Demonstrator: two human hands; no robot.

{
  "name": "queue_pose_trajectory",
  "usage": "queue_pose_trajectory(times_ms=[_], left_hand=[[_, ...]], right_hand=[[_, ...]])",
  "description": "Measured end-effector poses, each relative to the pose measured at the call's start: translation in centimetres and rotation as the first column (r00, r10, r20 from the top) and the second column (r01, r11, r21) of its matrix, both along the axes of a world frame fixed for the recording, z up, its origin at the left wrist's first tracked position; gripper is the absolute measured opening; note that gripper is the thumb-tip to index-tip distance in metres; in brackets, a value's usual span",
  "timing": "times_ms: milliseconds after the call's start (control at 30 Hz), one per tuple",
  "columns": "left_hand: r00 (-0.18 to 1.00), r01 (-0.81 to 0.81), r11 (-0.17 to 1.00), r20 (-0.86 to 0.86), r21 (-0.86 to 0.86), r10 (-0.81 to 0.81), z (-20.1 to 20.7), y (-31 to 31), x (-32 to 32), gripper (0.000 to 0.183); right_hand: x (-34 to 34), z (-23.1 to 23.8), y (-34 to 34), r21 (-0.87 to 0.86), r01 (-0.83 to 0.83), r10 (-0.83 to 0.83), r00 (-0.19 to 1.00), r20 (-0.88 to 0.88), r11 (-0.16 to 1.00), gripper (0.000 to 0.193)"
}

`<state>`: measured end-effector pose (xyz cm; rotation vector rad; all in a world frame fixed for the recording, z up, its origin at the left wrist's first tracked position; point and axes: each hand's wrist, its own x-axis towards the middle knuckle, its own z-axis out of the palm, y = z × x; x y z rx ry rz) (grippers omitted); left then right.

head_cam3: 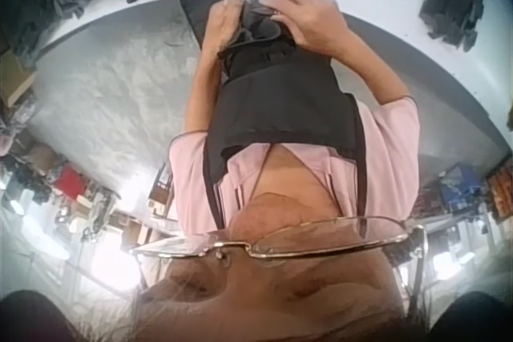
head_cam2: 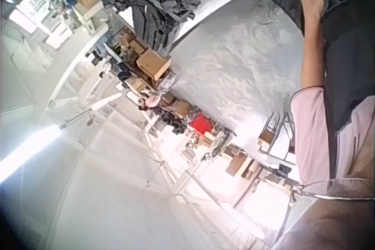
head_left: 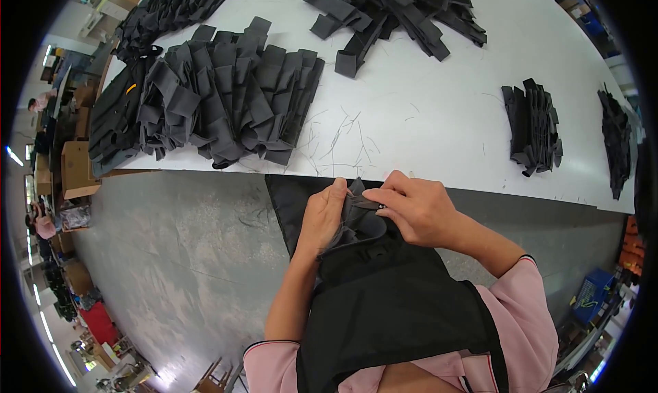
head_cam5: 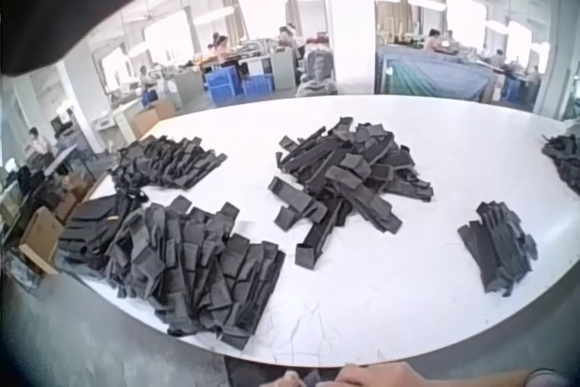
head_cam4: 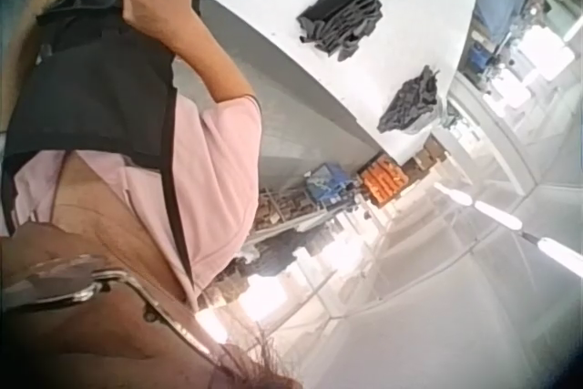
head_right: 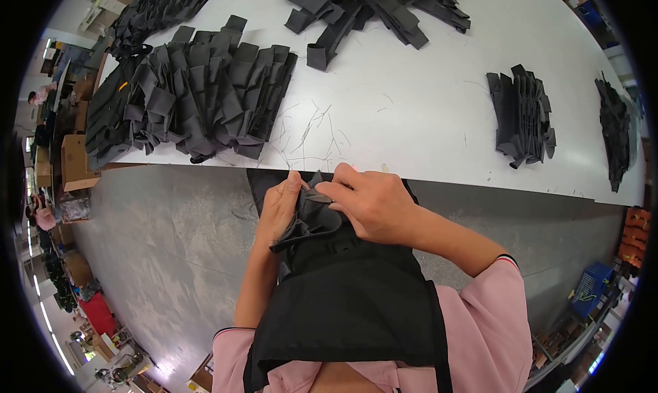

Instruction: The recorder uses small shears to trim excess threads and material from black fabric pieces at a factory workbench.

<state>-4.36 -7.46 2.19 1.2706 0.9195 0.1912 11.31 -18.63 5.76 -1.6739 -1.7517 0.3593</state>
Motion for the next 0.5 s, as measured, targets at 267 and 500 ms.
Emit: queue_pose_trajectory(times_ms=[267, 500], left_hand=[[0.994, 0.064, 0.96, -0.1, 0.273, -0.038, -0.1, -0.5, 0.1, 0.05], [0.986, 0.084, 0.947, -0.161, 0.309, -0.035, -0.1, -0.4, 0.2, 0.05]], right_hand=[[0.6, -1.3, -0.4, -0.157, 0.008, -0.06, 0.941, -0.333, 0.988, 0.024], [-0.2, -0.5, -1.2, -0.238, 0.053, -0.165, 0.861, -0.482, 0.97, 0.025]])
